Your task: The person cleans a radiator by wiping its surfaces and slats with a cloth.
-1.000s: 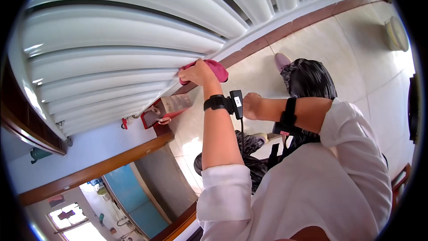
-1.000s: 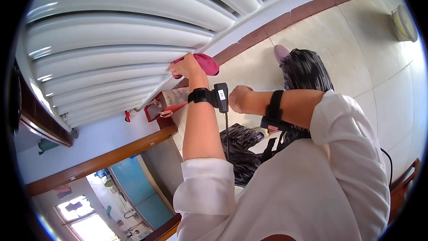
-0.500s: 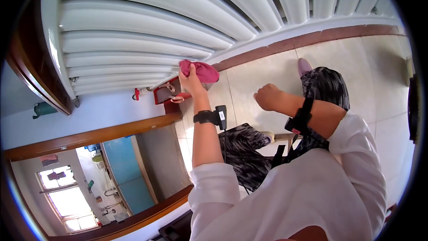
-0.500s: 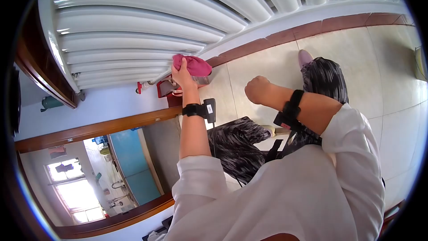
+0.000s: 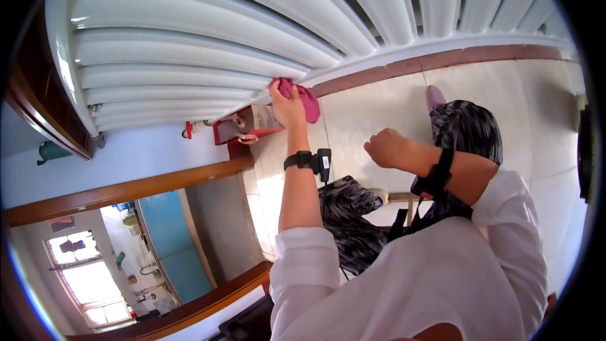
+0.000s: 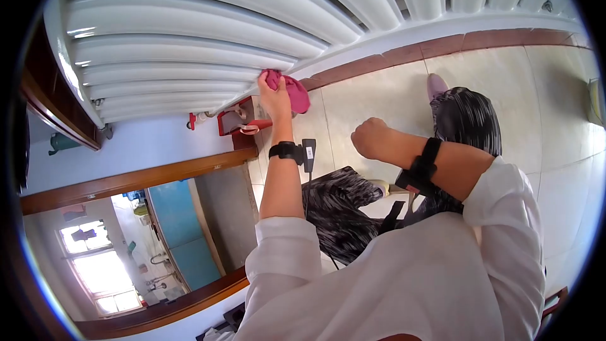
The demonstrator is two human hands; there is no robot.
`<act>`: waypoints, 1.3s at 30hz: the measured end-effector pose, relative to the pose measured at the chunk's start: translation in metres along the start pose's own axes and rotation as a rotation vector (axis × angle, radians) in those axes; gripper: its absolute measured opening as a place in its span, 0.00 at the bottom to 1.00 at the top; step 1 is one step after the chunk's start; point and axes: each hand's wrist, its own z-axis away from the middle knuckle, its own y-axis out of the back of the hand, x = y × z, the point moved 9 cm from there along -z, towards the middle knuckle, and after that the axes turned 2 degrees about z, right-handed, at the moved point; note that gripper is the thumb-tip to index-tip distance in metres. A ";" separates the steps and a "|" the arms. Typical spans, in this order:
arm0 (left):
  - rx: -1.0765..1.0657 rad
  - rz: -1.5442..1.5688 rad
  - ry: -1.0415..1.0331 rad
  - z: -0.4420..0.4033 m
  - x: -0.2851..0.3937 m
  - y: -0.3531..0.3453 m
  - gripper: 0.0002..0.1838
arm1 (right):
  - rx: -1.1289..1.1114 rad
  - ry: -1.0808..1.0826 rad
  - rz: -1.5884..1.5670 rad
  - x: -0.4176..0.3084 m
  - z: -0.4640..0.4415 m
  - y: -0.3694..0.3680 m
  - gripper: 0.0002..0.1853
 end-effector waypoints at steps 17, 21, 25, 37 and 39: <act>-0.106 -0.239 -0.097 0.025 0.030 -0.011 0.16 | -0.010 -0.074 -0.004 0.014 0.003 0.007 0.09; -0.142 -0.357 -0.144 0.022 0.043 -0.013 0.16 | -0.052 -0.046 -0.027 0.004 -0.003 0.007 0.10; -0.219 -0.188 0.130 0.011 0.023 -0.006 0.16 | -0.067 -0.048 -0.009 0.004 -0.003 0.002 0.10; -0.114 -0.220 -0.375 0.053 0.078 -0.026 0.17 | 0.107 -0.011 -0.063 0.015 0.001 0.016 0.09; -0.081 -0.274 -0.387 0.058 0.087 -0.025 0.17 | 0.208 -0.003 -0.068 0.015 0.006 0.021 0.08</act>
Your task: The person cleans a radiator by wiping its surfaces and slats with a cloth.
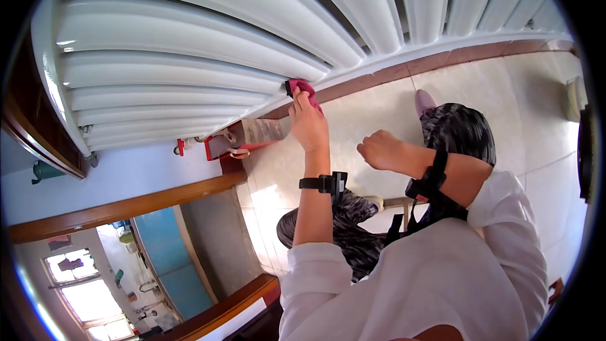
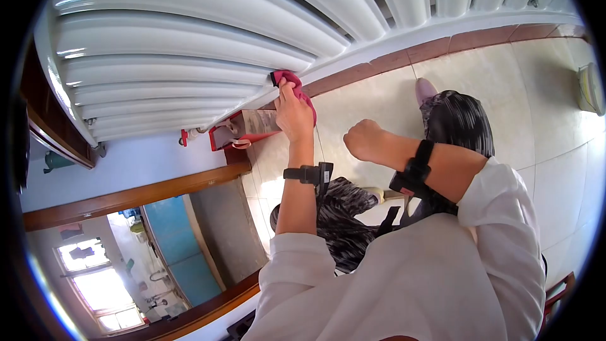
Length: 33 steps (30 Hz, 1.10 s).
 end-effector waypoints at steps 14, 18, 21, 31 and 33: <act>-0.286 0.022 0.115 -0.035 -0.027 0.009 0.12 | -0.083 0.009 0.051 -0.012 -0.004 -0.009 0.08; -0.428 0.306 0.188 0.001 -0.037 -0.016 0.12 | -0.020 -0.031 0.065 0.002 -0.007 -0.010 0.09; -0.387 0.394 0.354 0.036 -0.064 -0.034 0.18 | -0.084 -0.033 0.037 0.001 -0.005 -0.008 0.08; 0.172 0.221 0.256 -0.009 -0.027 -0.003 0.16 | -0.104 -0.059 0.016 0.004 -0.006 -0.013 0.09; 0.150 0.185 0.215 -0.013 -0.021 -0.007 0.15 | -0.048 0.023 -0.027 0.000 -0.006 -0.014 0.08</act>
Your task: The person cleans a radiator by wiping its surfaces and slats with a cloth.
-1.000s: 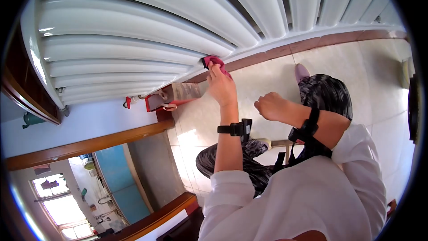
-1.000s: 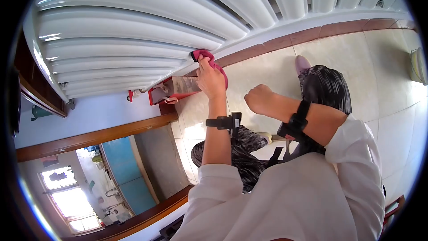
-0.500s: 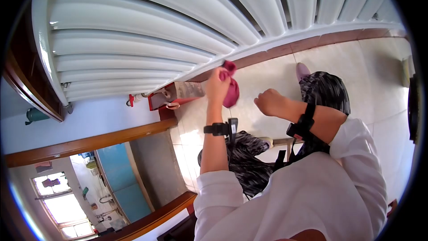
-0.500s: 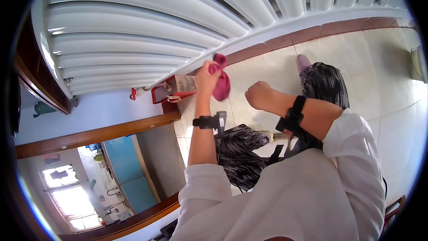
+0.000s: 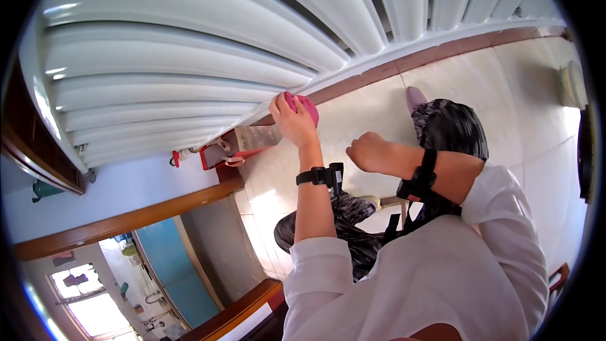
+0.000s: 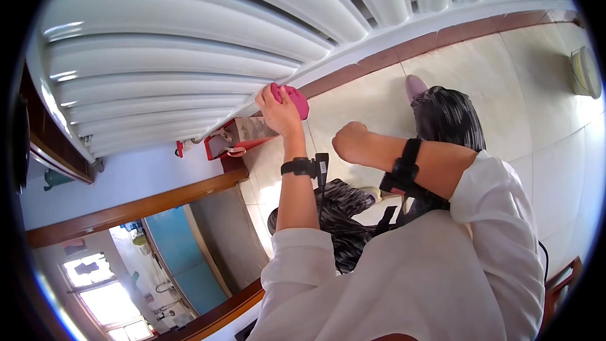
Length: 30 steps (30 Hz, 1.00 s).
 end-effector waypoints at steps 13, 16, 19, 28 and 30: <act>-0.160 -0.143 -0.348 0.007 0.073 -0.019 0.16 | -0.033 -0.044 0.039 -0.001 0.003 0.008 0.09; -0.169 -0.148 -0.302 0.008 0.070 -0.011 0.15 | -0.048 -0.076 0.057 -0.003 0.005 0.007 0.09; -0.120 -0.065 -0.282 0.006 0.062 -0.005 0.14 | -0.053 -0.025 0.048 -0.002 0.003 0.003 0.08; -0.148 -0.248 -0.537 -0.002 0.091 -0.012 0.14 | -0.066 -0.054 0.048 0.001 0.004 0.003 0.08; -0.160 -0.326 -0.626 -0.001 0.089 -0.019 0.14 | -0.079 -0.066 0.028 0.001 0.006 0.003 0.08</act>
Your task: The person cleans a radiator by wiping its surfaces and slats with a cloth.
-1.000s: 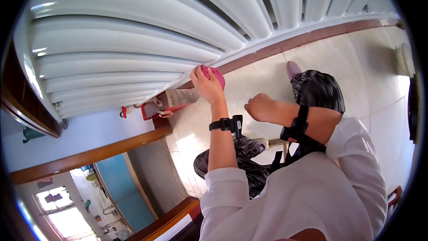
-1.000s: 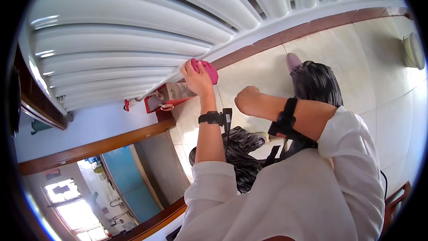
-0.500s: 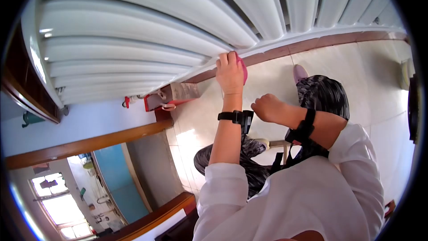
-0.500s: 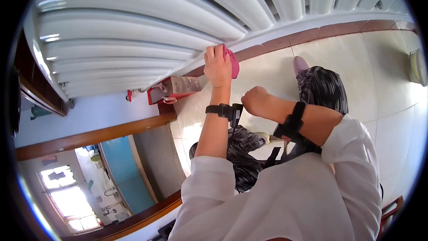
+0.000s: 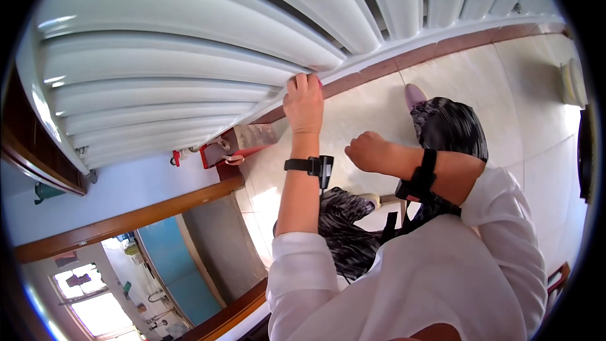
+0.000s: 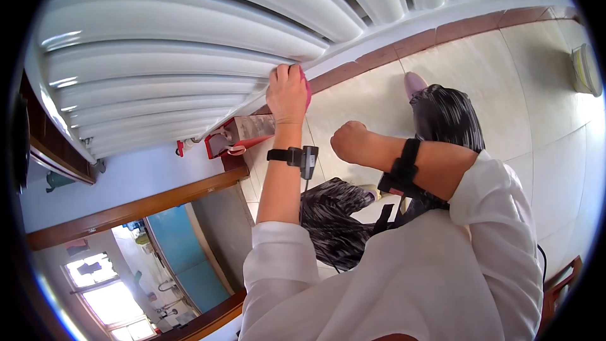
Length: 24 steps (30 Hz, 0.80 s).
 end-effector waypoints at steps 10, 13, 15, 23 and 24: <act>0.014 -0.151 -0.260 0.016 -0.013 0.011 0.09 | -0.035 -0.050 0.003 0.000 -0.001 0.005 0.10; -0.128 -0.118 -0.124 0.015 -0.023 0.008 0.13 | -0.031 -0.030 0.021 -0.003 -0.002 0.002 0.10; -0.059 -0.036 -0.153 0.005 -0.008 0.013 0.16 | -0.064 -0.037 0.022 -0.002 -0.005 -0.003 0.09; -0.013 -0.118 -0.159 0.004 0.002 0.004 0.06 | -0.068 -0.038 0.024 0.000 -0.003 -0.001 0.10; -0.017 -0.120 -0.173 0.004 0.002 0.004 0.05 | -0.069 -0.042 0.019 0.001 -0.003 0.000 0.10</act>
